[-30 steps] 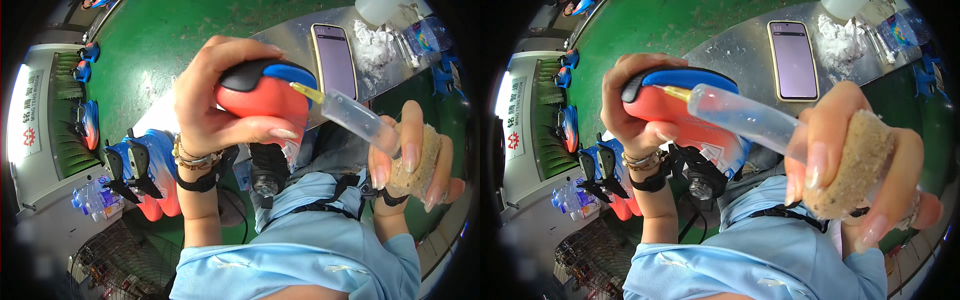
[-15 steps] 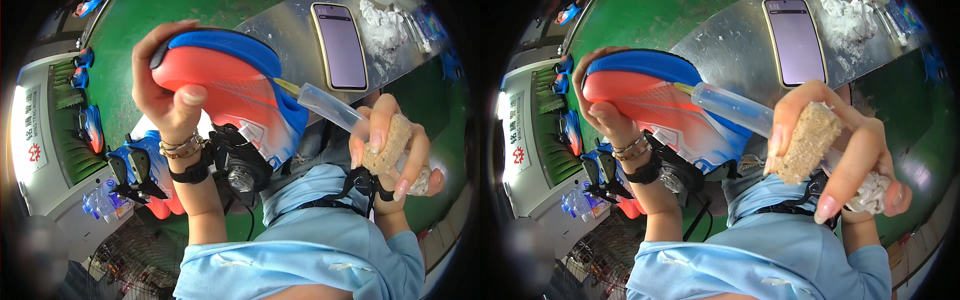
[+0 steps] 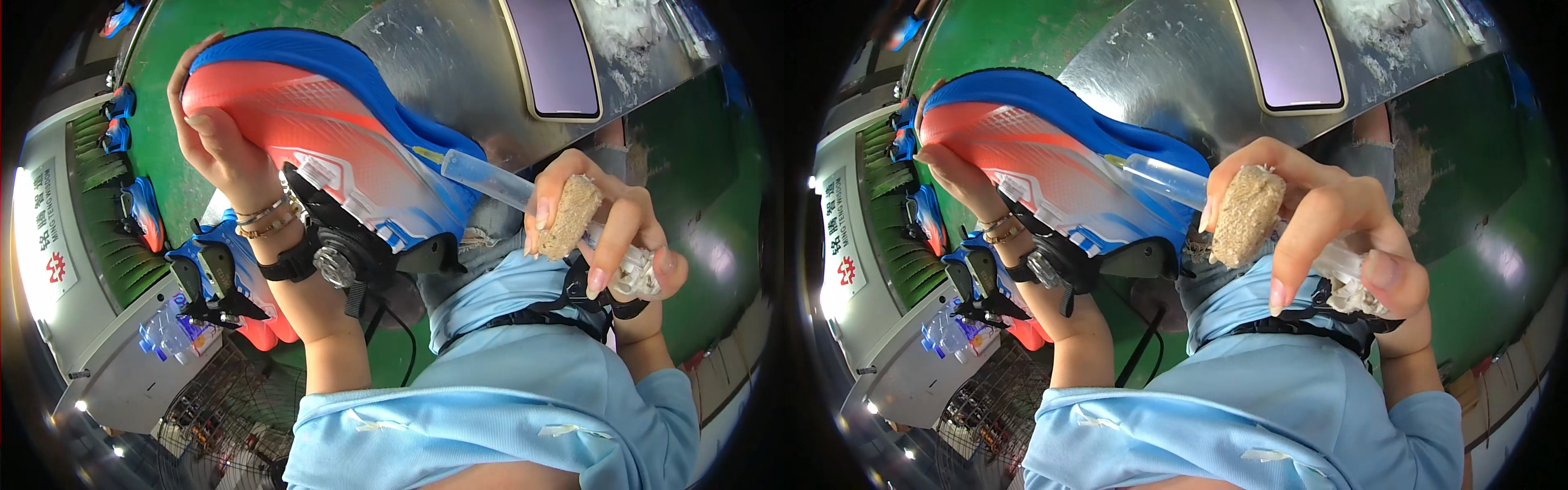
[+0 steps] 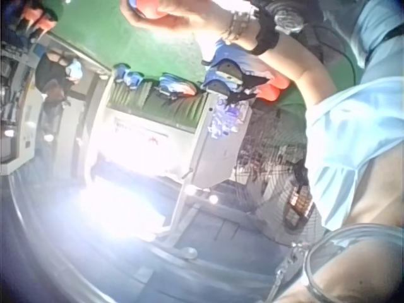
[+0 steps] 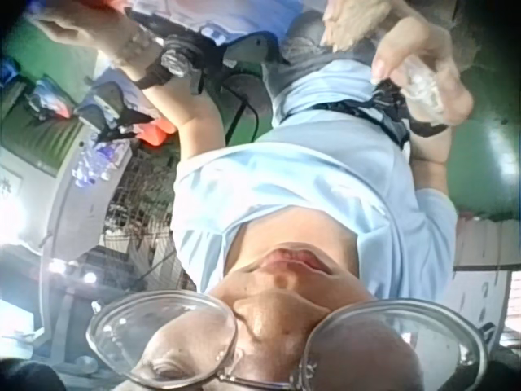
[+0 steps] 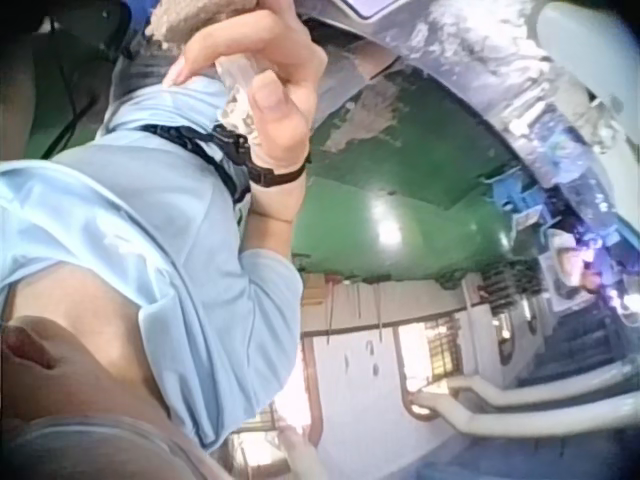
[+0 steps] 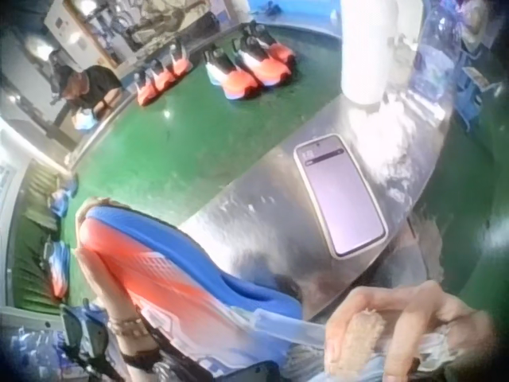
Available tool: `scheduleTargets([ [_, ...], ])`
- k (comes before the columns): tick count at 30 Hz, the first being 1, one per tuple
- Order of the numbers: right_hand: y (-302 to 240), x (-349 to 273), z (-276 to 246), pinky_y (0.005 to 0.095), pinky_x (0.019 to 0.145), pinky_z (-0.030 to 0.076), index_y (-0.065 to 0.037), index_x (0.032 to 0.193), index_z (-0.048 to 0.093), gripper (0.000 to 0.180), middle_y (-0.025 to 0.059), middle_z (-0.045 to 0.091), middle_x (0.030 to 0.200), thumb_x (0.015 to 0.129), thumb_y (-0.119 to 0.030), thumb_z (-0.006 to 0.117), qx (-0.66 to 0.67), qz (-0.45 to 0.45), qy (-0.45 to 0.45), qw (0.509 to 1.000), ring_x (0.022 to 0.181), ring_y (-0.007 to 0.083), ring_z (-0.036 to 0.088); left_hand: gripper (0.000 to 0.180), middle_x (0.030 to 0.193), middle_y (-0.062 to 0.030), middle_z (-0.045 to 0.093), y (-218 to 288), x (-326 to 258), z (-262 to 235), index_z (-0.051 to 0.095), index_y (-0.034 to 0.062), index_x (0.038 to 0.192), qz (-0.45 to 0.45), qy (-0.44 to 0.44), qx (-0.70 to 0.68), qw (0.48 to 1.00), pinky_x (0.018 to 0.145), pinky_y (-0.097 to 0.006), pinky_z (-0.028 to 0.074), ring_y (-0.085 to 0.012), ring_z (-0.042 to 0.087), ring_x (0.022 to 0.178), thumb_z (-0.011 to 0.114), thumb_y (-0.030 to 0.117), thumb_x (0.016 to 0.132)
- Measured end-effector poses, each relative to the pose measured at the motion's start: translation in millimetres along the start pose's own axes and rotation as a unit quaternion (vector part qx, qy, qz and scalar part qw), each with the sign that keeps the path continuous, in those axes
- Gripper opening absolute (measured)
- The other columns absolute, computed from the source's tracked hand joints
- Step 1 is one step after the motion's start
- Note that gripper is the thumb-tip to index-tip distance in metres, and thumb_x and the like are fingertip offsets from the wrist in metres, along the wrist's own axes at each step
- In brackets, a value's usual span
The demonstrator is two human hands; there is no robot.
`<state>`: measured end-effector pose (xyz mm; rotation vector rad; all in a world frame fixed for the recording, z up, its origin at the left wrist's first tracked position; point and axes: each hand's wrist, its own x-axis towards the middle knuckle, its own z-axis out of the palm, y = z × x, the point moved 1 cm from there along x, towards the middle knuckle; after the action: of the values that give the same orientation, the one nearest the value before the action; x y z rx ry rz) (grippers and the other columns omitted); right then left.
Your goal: Applying glue to the edges of shoe soles using a syringe-like applicator and a sponge.
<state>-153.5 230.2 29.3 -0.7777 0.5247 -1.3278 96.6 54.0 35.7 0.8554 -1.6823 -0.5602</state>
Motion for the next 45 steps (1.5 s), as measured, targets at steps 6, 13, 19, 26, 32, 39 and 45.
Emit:
scheduleTargets([
  [6, 4.7, -13.4, -3.1, 0.0406, 0.081, 0.044, -0.007, 0.071, 0.066, 0.049, 0.0283, 0.05, 0.106, 0.08, -0.052, 0.049, -0.008, -0.005, 0.005, 1.0, 0.089, 0.0331, 0.056, 0.064, 0.114, -0.0129, 0.059, -7.0, -4.4, -1.5, 0.053, -0.0039, 0.118, -0.046, 0.035, 0.014, 0.998, 0.087, -0.031, 0.05, -0.02, 0.06, 0.1, 0.041, 0.055, 0.095],
  [13, 1.8, -28.2, -10.5, 0.0406, 0.083, 0.043, -0.006, 0.073, 0.066, 0.049, 0.0296, 0.05, 0.107, 0.08, -0.05, 0.047, -0.028, 0.007, 0.01, 1.0, 0.088, 0.0327, 0.056, 0.052, 0.095, -0.0035, 0.058, -18.3, -9.0, -9.2, 0.058, -0.0006, 0.107, -0.162, 0.118, 0.033, 0.979, 0.075, -0.024, 0.046, -0.0108, 0.055, 0.086, 0.043, 0.048, 0.098],
  [19, 0.7, -31.9, -17.0, 0.039, 0.08, 0.044, -0.008, 0.073, 0.065, 0.047, 0.0278, 0.049, 0.106, 0.082, -0.05, 0.047, -0.046, 0.015, 0.009, 0.999, 0.085, 0.0314, 0.056, 0.047, 0.082, 0.0026, 0.048, -39.8, -9.9, -20.3, 0.061, 0.0018, 0.092, -0.19, 0.151, 0.056, 0.969, 0.07, -0.018, 0.037, -0.0067, 0.044, 0.076, 0.047, 0.047, 0.097],
  [26, -6.0, -28.8, -17.3, 0.0366, 0.082, 0.042, -0.006, 0.072, 0.063, 0.049, 0.0276, 0.048, 0.111, 0.085, -0.05, 0.046, -0.089, 0.022, 0.017, 0.996, 0.09, 0.0292, 0.054, 0.049, 0.086, 0.0, 0.057, -54.6, -24.1, -24.9, 0.064, -0.0022, 0.099, -0.261, 0.149, -0.007, 0.954, 0.073, -0.021, 0.041, -0.0072, 0.049, 0.079, 0.052, 0.045, 0.095],
  [32, -1.0, -15.5, -19.8, 0.0349, 0.086, 0.041, 0.002, 0.08, 0.06, 0.049, 0.0216, 0.05, 0.117, 0.091, -0.041, 0.04, -0.114, -0.015, 0.01, 0.993, 0.095, 0.0252, 0.053, 0.039, 0.086, -0.0057, 0.063, -60.9, -48.9, -31.1, 0.064, -0.0024, 0.096, -0.355, 0.149, -0.15, 0.911, 0.067, -0.025, 0.052, -0.0127, 0.061, 0.075, 0.056, 0.036, 0.094],
  [39, 7.3, -2.6, -16.3, 0.0355, 0.093, 0.04, 0.005, 0.084, 0.058, 0.041, 0.017, 0.056, 0.101, 0.092, -0.029, 0.037, -0.103, -0.02, 0.027, 0.994, 0.089, 0.0226, 0.055, 0.032, 0.084, -0.0013, 0.065, -27.6, -94.9, -69.7, 0.063, 0.0036, 0.097, -0.472, 0.136, -0.019, 0.871, 0.059, -0.022, 0.049, -0.0098, 0.062, 0.07, 0.056, 0.034, 0.094],
  [45, 17.1, 3.1, -17.6, 0.0369, 0.093, 0.039, 0.003, 0.083, 0.055, 0.04, 0.0193, 0.055, 0.1, 0.091, -0.03, 0.035, -0.1, -0.029, 0.043, 0.994, 0.091, 0.0253, 0.055, 0.031, 0.09, -0.0036, 0.065, 37.5, -145.1, -82.9, 0.062, 0.002, 0.101, -0.544, 0.113, -0.036, 0.831, 0.06, -0.024, 0.053, -0.0106, 0.064, 0.076, 0.054, 0.032, 0.096],
])
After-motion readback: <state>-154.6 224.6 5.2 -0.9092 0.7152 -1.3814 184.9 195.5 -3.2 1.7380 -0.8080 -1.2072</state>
